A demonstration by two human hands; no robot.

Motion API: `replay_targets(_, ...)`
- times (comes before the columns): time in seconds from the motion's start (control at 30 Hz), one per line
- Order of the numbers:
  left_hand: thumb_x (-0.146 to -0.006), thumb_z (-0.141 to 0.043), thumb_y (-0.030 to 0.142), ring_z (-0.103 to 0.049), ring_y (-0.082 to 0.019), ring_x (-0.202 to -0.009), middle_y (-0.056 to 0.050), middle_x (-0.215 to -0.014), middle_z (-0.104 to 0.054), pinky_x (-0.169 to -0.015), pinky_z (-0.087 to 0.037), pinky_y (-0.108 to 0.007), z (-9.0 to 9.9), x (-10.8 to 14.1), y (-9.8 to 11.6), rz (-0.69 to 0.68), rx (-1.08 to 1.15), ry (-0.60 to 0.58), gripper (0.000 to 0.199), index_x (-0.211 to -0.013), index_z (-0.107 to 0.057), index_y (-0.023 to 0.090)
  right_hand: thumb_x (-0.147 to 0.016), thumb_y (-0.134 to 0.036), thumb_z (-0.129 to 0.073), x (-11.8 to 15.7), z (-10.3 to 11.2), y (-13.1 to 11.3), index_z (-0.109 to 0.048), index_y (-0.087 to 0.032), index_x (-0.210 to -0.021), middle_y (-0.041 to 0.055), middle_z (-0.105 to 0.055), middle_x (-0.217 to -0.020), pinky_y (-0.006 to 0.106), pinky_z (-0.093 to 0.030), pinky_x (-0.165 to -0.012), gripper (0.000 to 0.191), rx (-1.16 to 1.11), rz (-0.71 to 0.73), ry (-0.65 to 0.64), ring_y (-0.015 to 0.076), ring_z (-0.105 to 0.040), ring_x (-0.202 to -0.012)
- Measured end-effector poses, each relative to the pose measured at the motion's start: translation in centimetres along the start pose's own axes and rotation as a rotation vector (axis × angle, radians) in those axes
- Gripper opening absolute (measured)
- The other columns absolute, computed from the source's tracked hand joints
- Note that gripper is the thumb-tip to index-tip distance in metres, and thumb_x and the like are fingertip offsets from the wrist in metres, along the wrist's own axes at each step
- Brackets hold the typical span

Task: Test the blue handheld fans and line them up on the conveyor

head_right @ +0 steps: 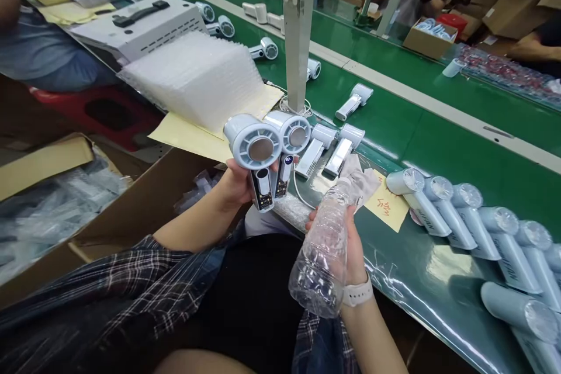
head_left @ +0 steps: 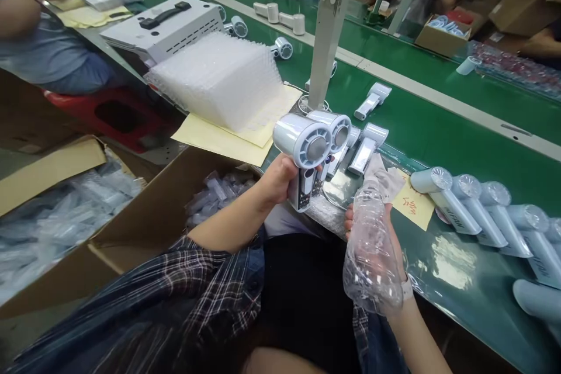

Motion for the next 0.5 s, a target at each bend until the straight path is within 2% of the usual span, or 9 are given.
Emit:
replay_targets(0.13, -0.069, -0.059, 0.106, -0.078, -0.032, -0.094, -0.01, -0.082, -0.073, -0.077, -0.064, -0.04, 0.6, -0.3, 0.1, -0.013, 0.017, 0.025, 0.087, -0.078, -0.073, 0.02, -0.068, -0.083, -0.088, 0.9, 1.4, -0.4, -0.081, -0.024, -0.099, 0.0058, -0.074, -0.087, 0.031, -0.067, -0.067, 0.067, -0.014, -0.017, 0.074, 0.0194, -0.072, -0.073)
replay_targets(0.3, -0.065, -0.062, 0.106, -0.078, -0.039, -0.108, -0.011, -0.079, -0.072, -0.087, -0.066, -0.047, 0.4, -1.2, -2.2, 0.076, 0.091, 0.062, 0.086, -0.076, -0.071, 0.021, -0.07, -0.09, -0.08, 3.0, 3.5, -0.4, -0.08, -0.024, -0.095, 0.0064, -0.071, -0.082, 0.032, -0.064, -0.06, 0.071, 0.052, 0.036, 0.196, 0.0204, -0.069, -0.067)
replay_targets(0.4, -0.063, -0.064, 0.106, -0.076, -0.043, -0.115, -0.011, -0.08, -0.072, -0.091, -0.066, -0.05, 0.1, -1.4, -3.0, 0.092, 0.137, 0.071, 0.086, -0.077, -0.072, 0.021, -0.073, -0.096, -0.07, 3.1, 3.6, -0.2, -0.079, -0.025, -0.094, 0.0073, -0.07, -0.08, 0.034, -0.061, -0.054, 0.075, 0.13, 0.093, 0.265, 0.0218, -0.066, -0.063)
replay_targets(0.5, -0.061, -0.067, 0.105, -0.074, -0.044, -0.119, -0.011, -0.081, -0.072, -0.094, -0.066, -0.052, 0.9, -1.3, -3.1, 0.101, 0.189, 0.097, 0.085, -0.079, -0.072, 0.022, -0.076, -0.096, -0.066, 2.4, 2.7, -0.9, -0.079, -0.025, -0.09, 0.0078, -0.07, -0.076, 0.034, -0.056, -0.048, 0.074, 0.246, 0.15, 0.291, 0.0215, -0.064, -0.057)
Point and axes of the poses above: each hand's wrist, its own x-axis away from the middle knuckle, its own z-axis out of the back of the hand, y = z × x, the point moved 8 cm from there along -x, towards the middle knuckle
